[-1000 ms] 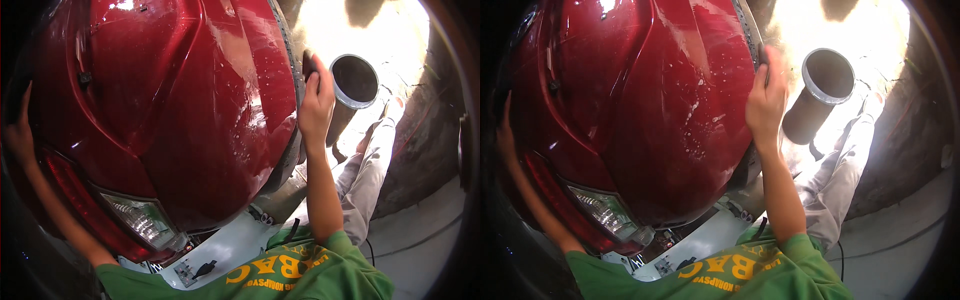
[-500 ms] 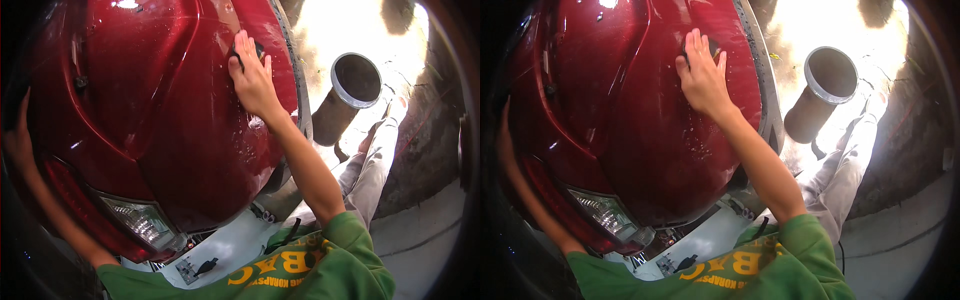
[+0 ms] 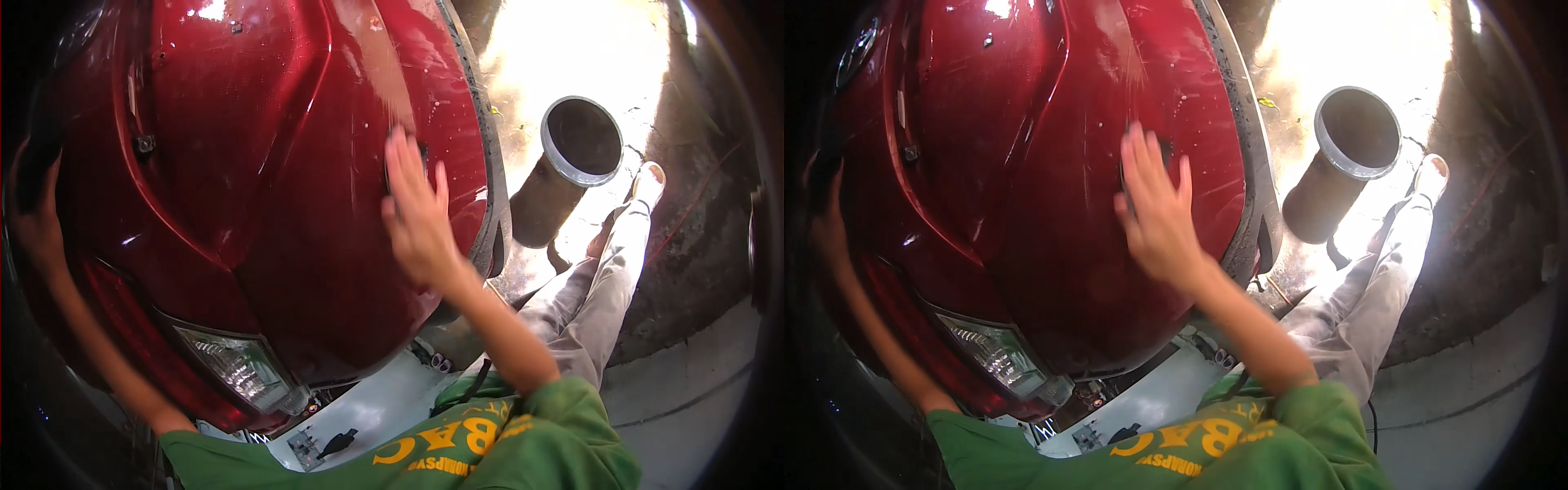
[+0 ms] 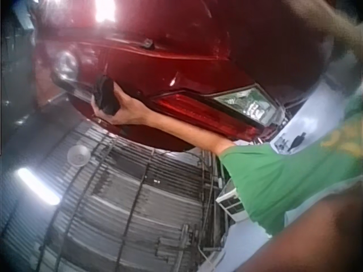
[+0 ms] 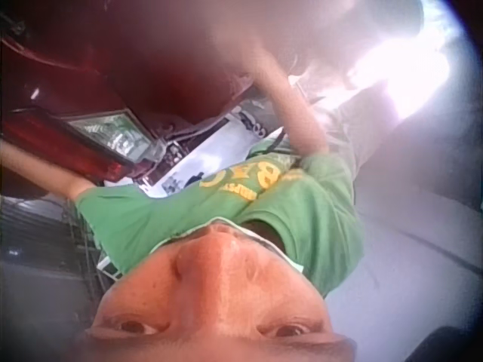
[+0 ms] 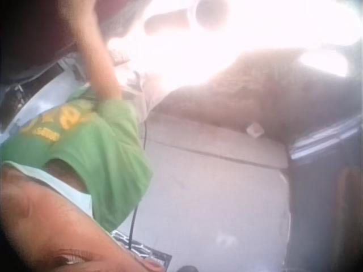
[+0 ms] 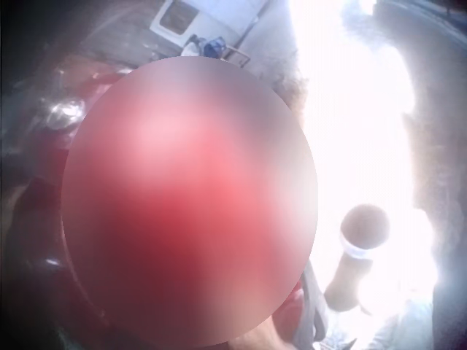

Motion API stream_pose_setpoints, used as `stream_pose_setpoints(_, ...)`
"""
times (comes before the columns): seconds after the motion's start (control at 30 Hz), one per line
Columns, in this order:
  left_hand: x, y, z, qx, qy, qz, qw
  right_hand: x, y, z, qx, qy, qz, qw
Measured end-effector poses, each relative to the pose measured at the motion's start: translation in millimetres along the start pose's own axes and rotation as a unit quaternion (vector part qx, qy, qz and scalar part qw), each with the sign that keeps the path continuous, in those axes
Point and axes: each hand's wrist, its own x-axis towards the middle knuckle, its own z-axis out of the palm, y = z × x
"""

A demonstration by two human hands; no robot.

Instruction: The person sands a red car panel using a sanding block, frequently dipping it into a bucket of water and wiping the surface with a black cloth.

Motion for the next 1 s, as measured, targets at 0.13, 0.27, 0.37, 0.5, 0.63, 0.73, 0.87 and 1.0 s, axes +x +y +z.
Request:
stream_pose_setpoints(0.13,5,20,9,-0.213,0.040,-0.101,0.971,18,5,-2,-0.009,0.035,-0.001,0.999)
stream_pose_setpoints(0.27,22,43,6,-0.256,0.047,-0.112,0.959,115,39,-22,-0.025,0.059,0.016,0.998)
stream_pose_setpoints(0.37,-1,14,11,-0.192,0.025,-0.060,0.979,17,4,-4,-0.013,0.021,-0.016,1.000)
stream_pose_setpoints(0.5,-8,7,12,-0.121,0.005,-0.003,0.993,-19,-2,-1,-0.010,0.006,-0.010,1.000)
stream_pose_setpoints(0.63,18,32,13,-0.188,0.028,-0.075,0.979,115,45,-18,-0.043,0.089,-0.042,0.994)
stream_pose_setpoints(0.73,7,14,14,-0.181,0.017,-0.049,0.982,80,26,-4,-0.047,0.105,-0.061,0.991)
stream_pose_setpoints(0.87,-6,-13,2,0.127,-0.060,0.092,0.986,-26,-21,-6,0.063,-0.013,0.001,0.998)
stream_pose_setpoints(1.0,17,3,2,0.067,-0.035,0.098,0.992,88,22,-33,-0.016,0.042,-0.089,0.995)
